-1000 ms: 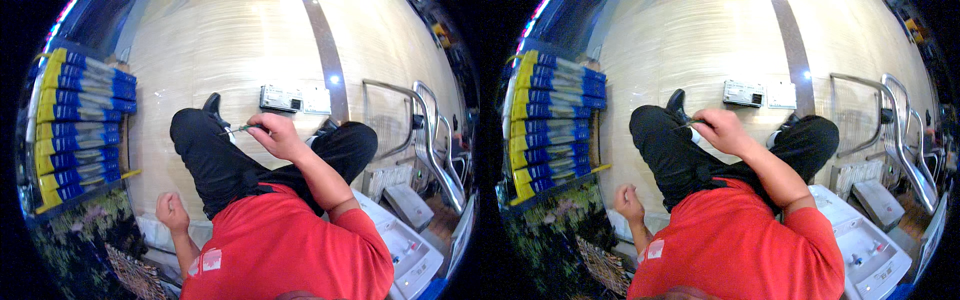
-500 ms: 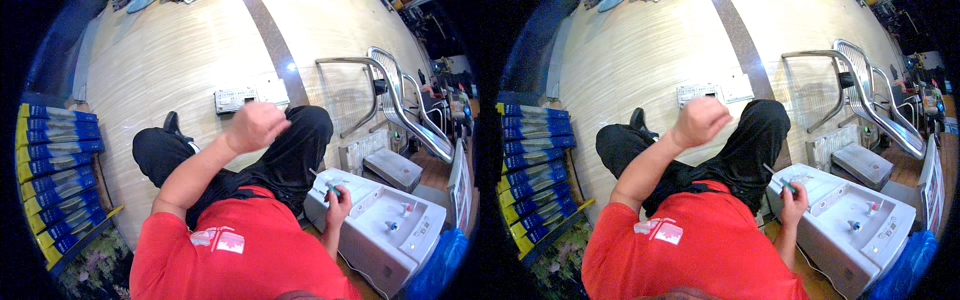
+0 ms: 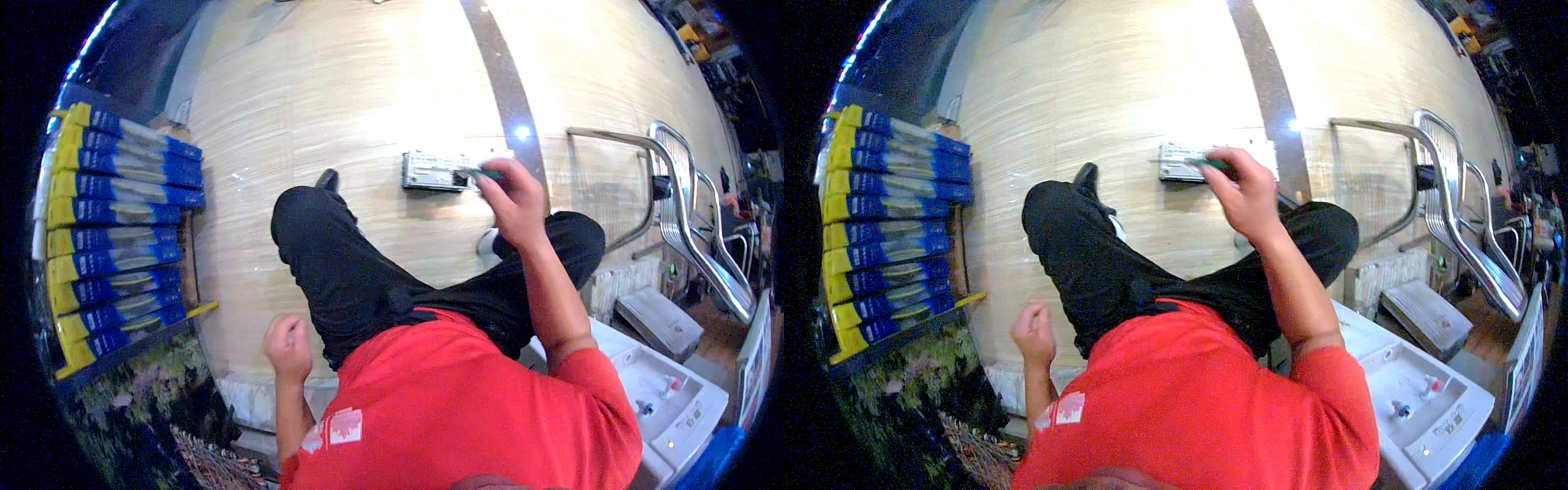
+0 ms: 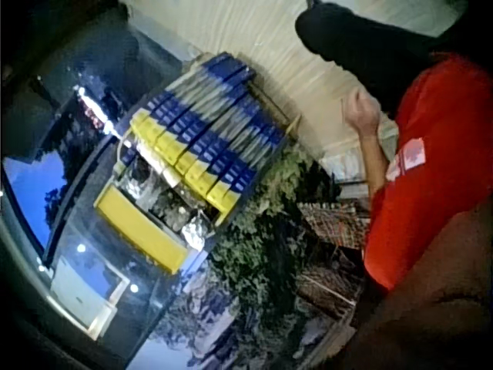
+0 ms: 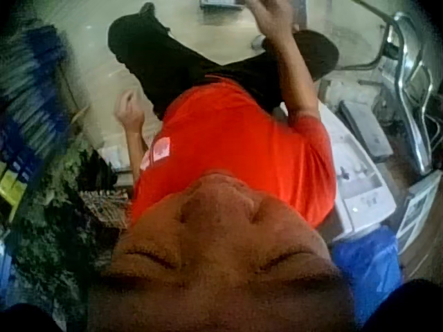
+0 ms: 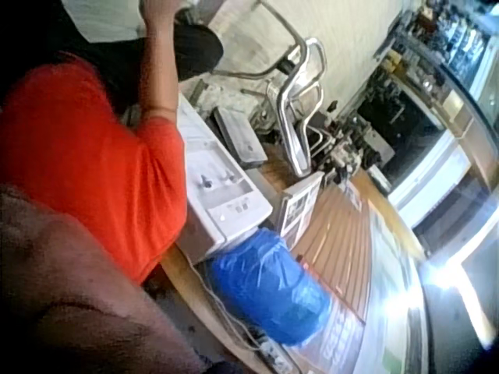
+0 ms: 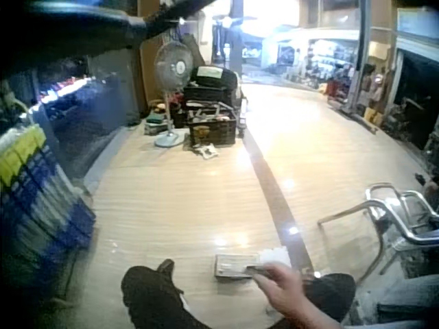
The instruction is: The person manipulates a car radio unit by hand while sitting on a stool, using a small screwdriver to work on the back panel and connectors of the device.
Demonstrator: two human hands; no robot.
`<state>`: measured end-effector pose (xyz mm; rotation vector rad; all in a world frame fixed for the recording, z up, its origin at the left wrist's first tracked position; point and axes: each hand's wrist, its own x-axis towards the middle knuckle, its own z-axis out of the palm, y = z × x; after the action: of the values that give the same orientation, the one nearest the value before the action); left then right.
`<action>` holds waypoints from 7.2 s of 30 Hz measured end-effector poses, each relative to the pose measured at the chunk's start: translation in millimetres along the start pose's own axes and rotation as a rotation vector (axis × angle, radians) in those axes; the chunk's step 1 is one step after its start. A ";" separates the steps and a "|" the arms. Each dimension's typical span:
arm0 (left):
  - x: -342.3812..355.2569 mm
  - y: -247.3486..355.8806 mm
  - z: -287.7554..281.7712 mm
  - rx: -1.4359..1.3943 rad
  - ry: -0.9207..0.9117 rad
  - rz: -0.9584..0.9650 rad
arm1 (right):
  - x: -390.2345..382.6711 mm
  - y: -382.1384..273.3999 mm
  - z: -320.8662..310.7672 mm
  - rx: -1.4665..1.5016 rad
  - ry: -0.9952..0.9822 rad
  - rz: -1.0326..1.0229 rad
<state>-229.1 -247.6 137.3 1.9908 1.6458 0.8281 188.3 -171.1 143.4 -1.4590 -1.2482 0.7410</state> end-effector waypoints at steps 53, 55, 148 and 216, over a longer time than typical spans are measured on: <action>82.6 86.9 27.9 -0.096 -0.042 0.390 | -47.4 20.6 6.2 -0.246 -0.119 0.046; 116.1 108.7 45.4 -0.126 -0.086 0.591 | -76.5 22.6 -14.5 -0.266 0.012 0.176; 232.2 -44.2 349.9 0.066 -1.176 -0.007 | 42.1 187.4 94.7 -0.508 -0.360 0.153; 234.2 -59.2 364.0 0.011 -1.179 -0.033 | 53.1 196.8 93.6 -0.480 -0.331 0.180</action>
<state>3.5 11.0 -126.8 1.8172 0.9331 -0.3787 179.0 -77.9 -60.4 -1.9115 -1.6423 0.8670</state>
